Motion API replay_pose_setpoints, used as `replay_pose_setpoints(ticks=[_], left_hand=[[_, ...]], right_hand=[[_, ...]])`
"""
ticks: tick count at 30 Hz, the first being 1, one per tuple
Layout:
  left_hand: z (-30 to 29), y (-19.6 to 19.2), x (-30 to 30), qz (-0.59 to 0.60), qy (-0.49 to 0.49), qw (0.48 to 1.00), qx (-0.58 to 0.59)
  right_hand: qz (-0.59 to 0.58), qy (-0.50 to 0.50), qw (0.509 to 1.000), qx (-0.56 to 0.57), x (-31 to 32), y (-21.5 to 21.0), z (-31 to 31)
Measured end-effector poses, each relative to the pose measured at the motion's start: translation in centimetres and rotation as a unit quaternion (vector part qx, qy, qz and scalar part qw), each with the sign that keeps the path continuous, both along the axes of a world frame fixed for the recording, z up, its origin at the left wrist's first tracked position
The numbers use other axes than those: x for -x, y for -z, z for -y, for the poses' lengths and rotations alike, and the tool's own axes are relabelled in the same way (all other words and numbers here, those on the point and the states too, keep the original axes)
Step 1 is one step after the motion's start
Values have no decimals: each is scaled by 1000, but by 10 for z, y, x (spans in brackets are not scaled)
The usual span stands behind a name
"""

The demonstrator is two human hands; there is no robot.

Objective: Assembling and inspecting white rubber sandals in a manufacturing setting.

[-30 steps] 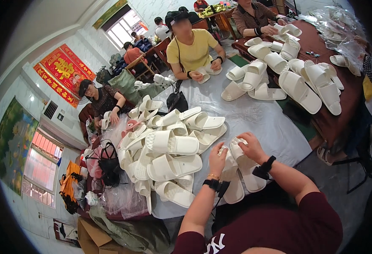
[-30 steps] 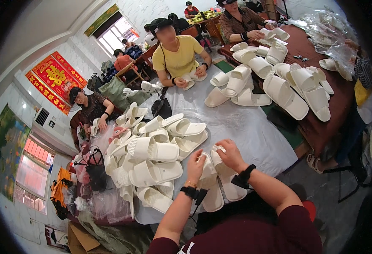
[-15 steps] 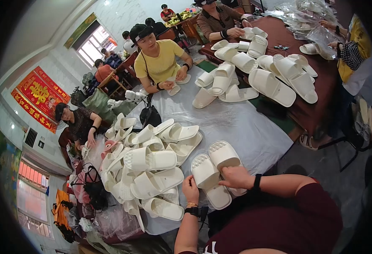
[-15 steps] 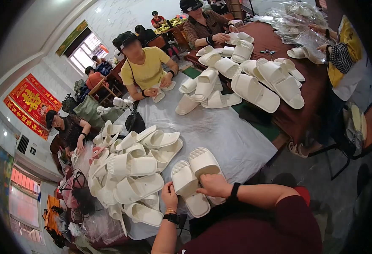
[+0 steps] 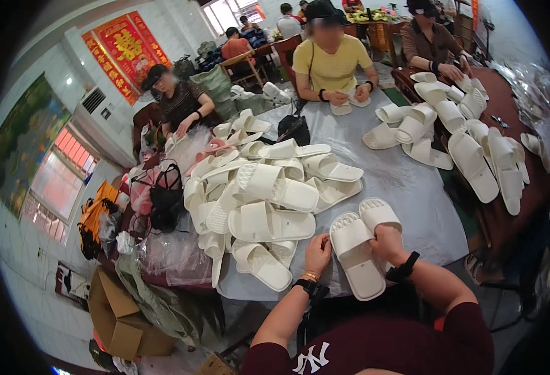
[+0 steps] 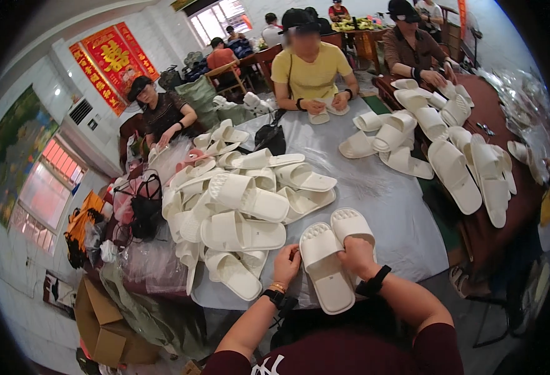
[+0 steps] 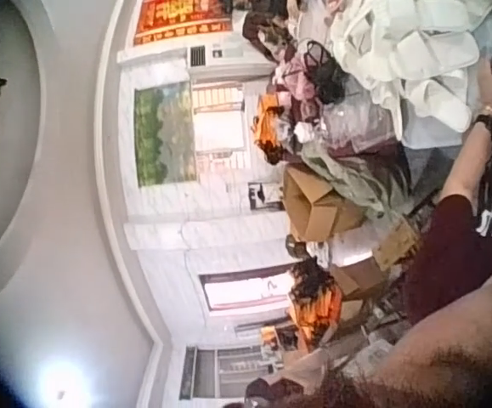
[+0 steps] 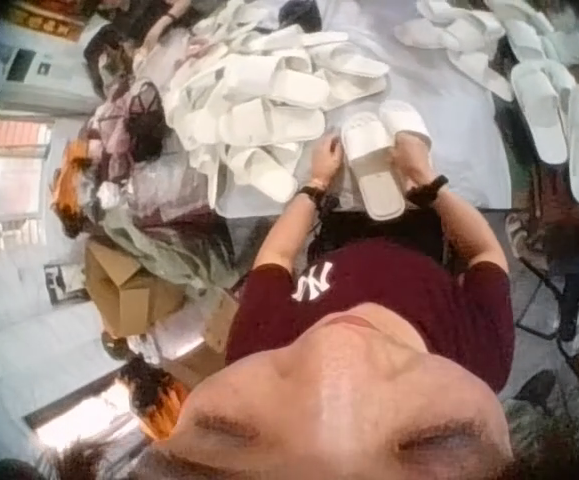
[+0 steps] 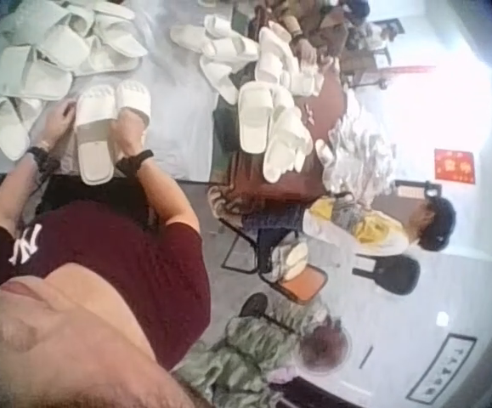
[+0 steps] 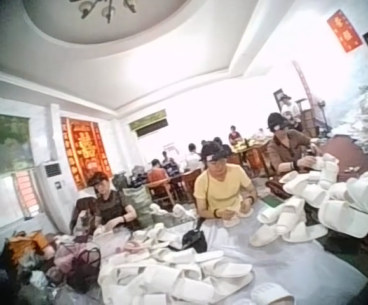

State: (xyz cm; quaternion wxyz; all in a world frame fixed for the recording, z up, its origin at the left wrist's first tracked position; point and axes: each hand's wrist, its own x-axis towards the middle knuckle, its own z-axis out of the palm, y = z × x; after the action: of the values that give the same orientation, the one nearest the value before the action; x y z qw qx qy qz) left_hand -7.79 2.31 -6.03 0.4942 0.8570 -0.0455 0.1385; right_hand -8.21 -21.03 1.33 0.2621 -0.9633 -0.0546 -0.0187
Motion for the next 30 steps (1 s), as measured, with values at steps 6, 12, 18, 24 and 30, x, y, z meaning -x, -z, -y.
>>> replay_pose_setpoints(ticks=[6,12,18,24,30], left_hand=[[3,14,-7,17,12,995,-96],[8,10,-4,25,-9,998,-61],[0,7,-4,10,3,1000,-28],[7,-3,-1,17,5,1000,-11],[9,-7,2,9,13,1000,-13]], right_hand=[[100,-91,988,-71,-75,-75,-18],[248,-137,908,-308,-179,-169,-106],[197,-83,944,-250,-122,-120,-39],[327,234,916,-8,-74,-52,202],[228,469,791,321,3,-88,346]])
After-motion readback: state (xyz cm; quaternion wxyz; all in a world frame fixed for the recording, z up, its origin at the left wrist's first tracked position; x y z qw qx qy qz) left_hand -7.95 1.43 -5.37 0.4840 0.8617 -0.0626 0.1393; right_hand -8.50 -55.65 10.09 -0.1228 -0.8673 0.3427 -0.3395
